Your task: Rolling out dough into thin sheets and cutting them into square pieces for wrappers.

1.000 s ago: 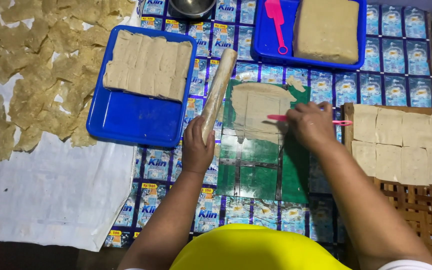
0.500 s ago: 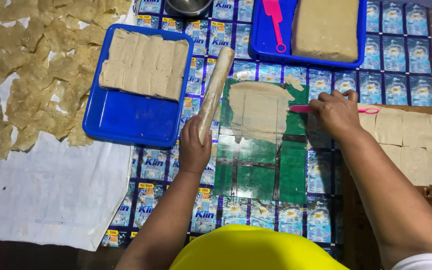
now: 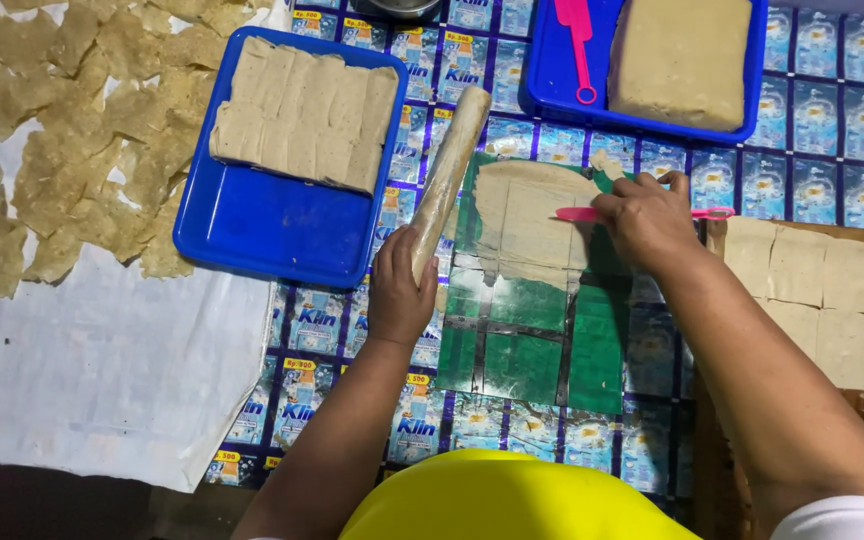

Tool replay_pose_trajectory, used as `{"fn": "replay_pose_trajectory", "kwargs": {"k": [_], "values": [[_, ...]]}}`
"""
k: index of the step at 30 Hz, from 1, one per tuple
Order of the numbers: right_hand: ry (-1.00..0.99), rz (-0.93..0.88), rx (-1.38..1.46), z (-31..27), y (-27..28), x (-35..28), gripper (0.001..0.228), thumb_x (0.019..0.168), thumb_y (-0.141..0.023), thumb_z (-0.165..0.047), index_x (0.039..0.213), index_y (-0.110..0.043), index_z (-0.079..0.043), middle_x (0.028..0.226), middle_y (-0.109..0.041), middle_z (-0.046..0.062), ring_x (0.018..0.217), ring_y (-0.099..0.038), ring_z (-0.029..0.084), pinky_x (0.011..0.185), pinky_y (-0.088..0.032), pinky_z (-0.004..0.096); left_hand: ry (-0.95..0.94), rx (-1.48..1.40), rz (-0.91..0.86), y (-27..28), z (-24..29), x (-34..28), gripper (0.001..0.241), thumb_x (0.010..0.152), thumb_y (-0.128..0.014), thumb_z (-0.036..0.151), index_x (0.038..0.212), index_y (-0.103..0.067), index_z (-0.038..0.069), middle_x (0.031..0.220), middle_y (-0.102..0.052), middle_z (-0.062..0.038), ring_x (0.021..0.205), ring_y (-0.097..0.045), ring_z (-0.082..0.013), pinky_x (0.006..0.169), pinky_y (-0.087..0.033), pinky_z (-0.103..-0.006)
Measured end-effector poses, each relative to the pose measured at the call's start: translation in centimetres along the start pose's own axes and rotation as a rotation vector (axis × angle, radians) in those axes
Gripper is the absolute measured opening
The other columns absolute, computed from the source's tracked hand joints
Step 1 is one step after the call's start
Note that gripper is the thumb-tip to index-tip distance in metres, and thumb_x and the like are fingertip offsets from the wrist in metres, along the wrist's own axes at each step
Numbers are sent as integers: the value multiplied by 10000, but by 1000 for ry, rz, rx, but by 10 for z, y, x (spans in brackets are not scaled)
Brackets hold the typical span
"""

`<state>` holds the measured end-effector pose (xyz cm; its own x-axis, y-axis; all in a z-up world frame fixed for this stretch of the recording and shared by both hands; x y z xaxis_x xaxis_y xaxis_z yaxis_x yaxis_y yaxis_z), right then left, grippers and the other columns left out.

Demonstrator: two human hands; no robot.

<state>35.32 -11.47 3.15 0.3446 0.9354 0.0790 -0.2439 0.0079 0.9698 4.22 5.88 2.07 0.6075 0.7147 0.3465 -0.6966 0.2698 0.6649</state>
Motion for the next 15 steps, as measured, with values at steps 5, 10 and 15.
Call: {"fn": "replay_pose_trajectory", "kwargs": {"k": [5, 10, 15], "values": [[46, 37, 29, -24, 5, 20, 100, 944, -669, -382, 878, -661, -307, 874, -583, -88, 962, -577, 159, 1027, -366, 486, -9, -4, 12, 3, 1, 0, 426, 1005, -655, 198, 1388, -500, 93, 1385, -534, -168, 1243, -589, -389, 989, -536, -507], [70, 80, 12, -51, 10, 39, 95, 933, -679, -400, 881, -666, -321, 861, -579, -93, 961, -573, 147, 1002, -363, 473, -47, 2, 53, 3, 0, 0, 438, 994, -668, 201, 1386, -511, 85, 1375, -541, -168, 1239, -591, -394, 989, -534, -509], [129, 157, 79, -68, 6, 57, 132, 969, -668, -383, 861, -661, -308, 837, -569, -100, 914, -559, 140, 955, -364, 424, -81, 1, 82, 4, 1, 0, 436, 988, -675, 205, 1377, -521, 80, 1368, -548, -168, 1233, -598, -387, 992, -533, -500]]}}
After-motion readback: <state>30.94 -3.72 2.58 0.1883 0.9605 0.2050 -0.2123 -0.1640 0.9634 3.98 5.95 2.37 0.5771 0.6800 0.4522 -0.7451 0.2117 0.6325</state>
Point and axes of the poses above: each hand's wrist, its own x-axis towards the middle knuckle, its own y-axis out of the back of the hand, z = x × y, the point moved 7 cm from there along x, towards the middle knuckle
